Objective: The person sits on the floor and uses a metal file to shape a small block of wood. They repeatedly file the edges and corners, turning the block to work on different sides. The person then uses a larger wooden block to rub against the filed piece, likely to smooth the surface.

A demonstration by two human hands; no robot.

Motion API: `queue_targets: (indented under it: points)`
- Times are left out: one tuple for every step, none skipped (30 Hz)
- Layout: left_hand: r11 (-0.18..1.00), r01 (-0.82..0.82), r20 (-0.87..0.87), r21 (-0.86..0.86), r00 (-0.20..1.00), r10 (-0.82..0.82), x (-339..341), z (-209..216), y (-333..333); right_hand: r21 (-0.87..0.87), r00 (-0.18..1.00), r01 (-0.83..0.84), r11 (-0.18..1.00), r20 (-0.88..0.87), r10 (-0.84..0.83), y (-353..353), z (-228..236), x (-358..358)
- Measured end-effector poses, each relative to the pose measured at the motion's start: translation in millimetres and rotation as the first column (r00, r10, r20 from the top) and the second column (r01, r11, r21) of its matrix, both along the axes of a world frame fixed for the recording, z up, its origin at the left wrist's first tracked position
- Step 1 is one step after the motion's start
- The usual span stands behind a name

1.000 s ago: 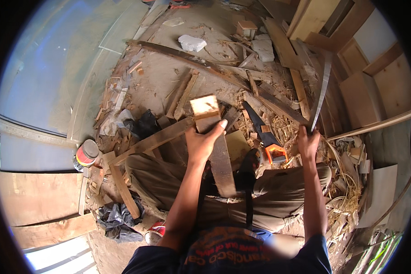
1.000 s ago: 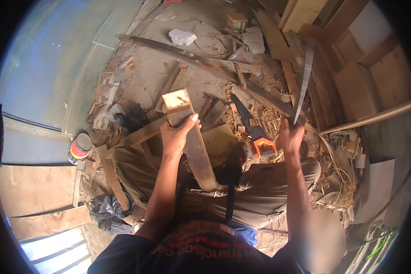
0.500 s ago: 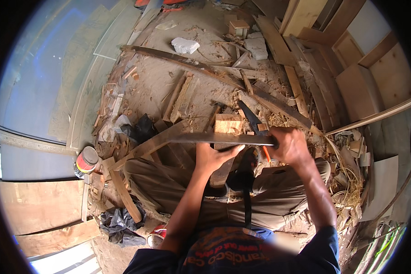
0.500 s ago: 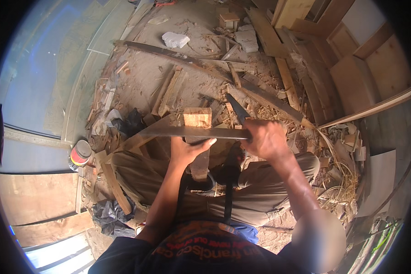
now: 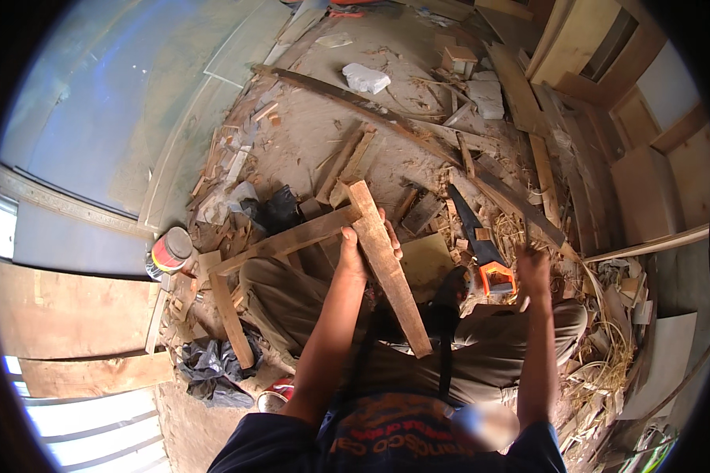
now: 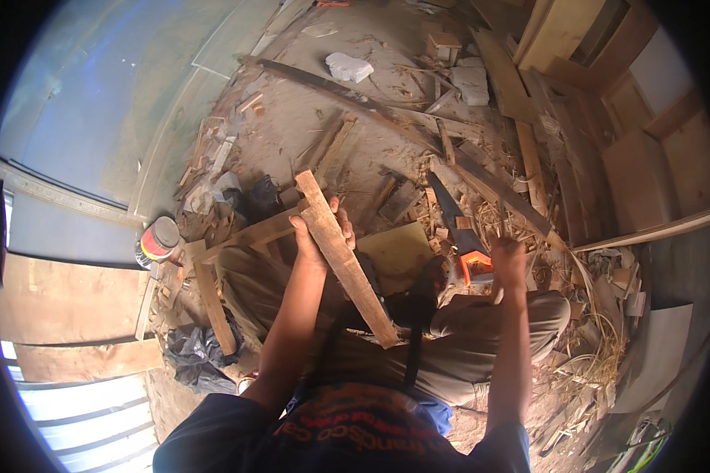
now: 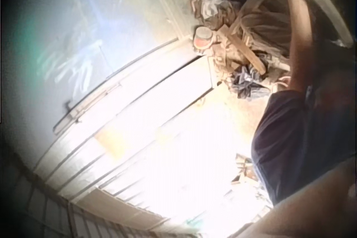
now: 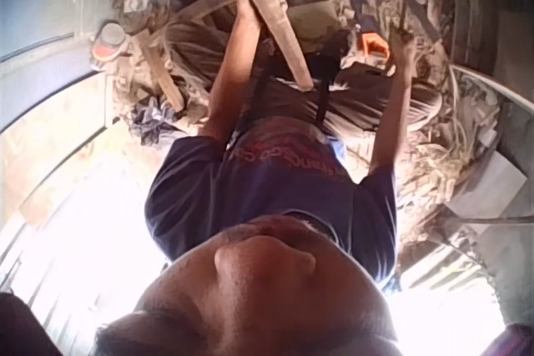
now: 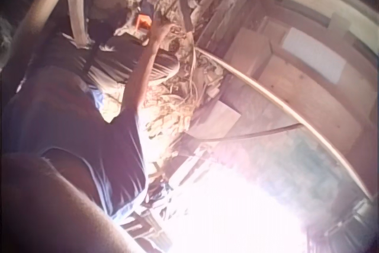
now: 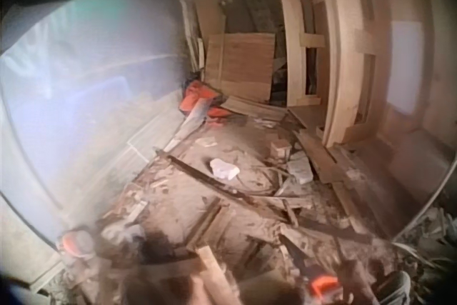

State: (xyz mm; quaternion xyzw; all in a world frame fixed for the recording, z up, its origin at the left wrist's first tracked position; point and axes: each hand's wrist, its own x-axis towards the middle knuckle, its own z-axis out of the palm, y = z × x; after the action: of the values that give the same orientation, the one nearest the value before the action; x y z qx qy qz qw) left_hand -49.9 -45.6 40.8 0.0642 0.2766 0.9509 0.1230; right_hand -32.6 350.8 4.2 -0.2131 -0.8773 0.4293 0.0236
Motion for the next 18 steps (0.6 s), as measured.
queue_targets:
  points:
    - [0.999,0.013,-0.003,0.038,1.0,-0.013,-1,-4,4,0.096,0.989,-0.142,0.985,-0.024,0.145,2,-34,7]
    - [0.998,0.055,-0.039,0.044,0.998,-0.053,-4,-6,12,0.171,0.996,-0.083,0.982,0.058,0.074,2,-73,13]
    - [0.994,0.07,-0.05,0.089,0.997,-0.066,-2,-12,9,0.173,0.991,-0.113,0.978,0.096,0.097,-13,-87,16]
    - [0.986,0.092,-0.067,0.138,0.994,-0.083,-3,-18,8,0.181,0.985,-0.137,0.974,0.132,0.114,-24,-97,19]
    - [0.978,0.104,-0.074,0.178,0.993,-0.092,1,-25,2,0.125,0.969,-0.23,0.965,0.126,0.214,-49,-88,26]
    - [0.977,0.117,-0.115,0.176,0.989,-0.097,3,-28,-4,0.141,0.941,-0.262,0.955,0.257,0.22,-69,-70,21]
    - [0.971,0.128,-0.111,0.201,0.988,-0.108,-1,-28,-1,0.191,0.945,-0.262,0.946,0.248,0.212,-68,-76,20]
    - [0.964,0.137,-0.107,0.226,0.988,-0.116,-4,-28,2,0.24,0.949,-0.263,0.934,0.24,0.206,-67,-87,17]
    - [0.957,0.146,-0.102,0.251,0.987,-0.124,-6,-28,4,0.288,0.952,-0.264,0.92,0.232,0.2,-64,-96,15]
    - [0.954,0.14,-0.085,0.266,0.989,-0.122,-6,-27,4,0.273,0.942,-0.282,0.92,0.261,0.212,-64,-99,13]
    - [0.951,0.133,-0.067,0.281,0.991,-0.119,-7,-27,4,0.258,0.931,-0.3,0.918,0.29,0.223,-65,-102,11]
    - [0.947,0.127,-0.049,0.295,0.992,-0.117,-7,-26,3,0.241,0.919,-0.317,0.917,0.319,0.234,-66,-105,9]
    - [0.946,0.115,-0.03,0.302,0.993,-0.111,-7,-25,1,0.254,0.922,-0.317,0.914,0.307,0.234,-64,-111,11]
    - [0.945,0.104,-0.01,0.309,0.994,-0.106,-8,-25,0,0.266,0.926,-0.315,0.911,0.295,0.235,-62,-117,14]
    - [0.944,0.092,0.009,0.315,0.995,-0.1,-9,-24,-1,0.278,0.93,-0.314,0.908,0.283,0.235,-59,-122,17]
    - [0.956,0.058,0.021,0.288,0.998,-0.067,-8,-27,-6,0.262,0.921,-0.334,0.905,0.295,0.254,-55,-131,19]
    - [0.976,-0.011,0.109,0.217,0.994,-0.013,-8,-27,-6,0.253,0.915,-0.346,0.904,0.303,0.265,-47,-137,20]
    - [0.987,-0.074,0.192,0.139,0.98,0.047,-8,-27,-6,0.243,0.91,-0.357,0.902,0.311,0.276,-40,-143,22]
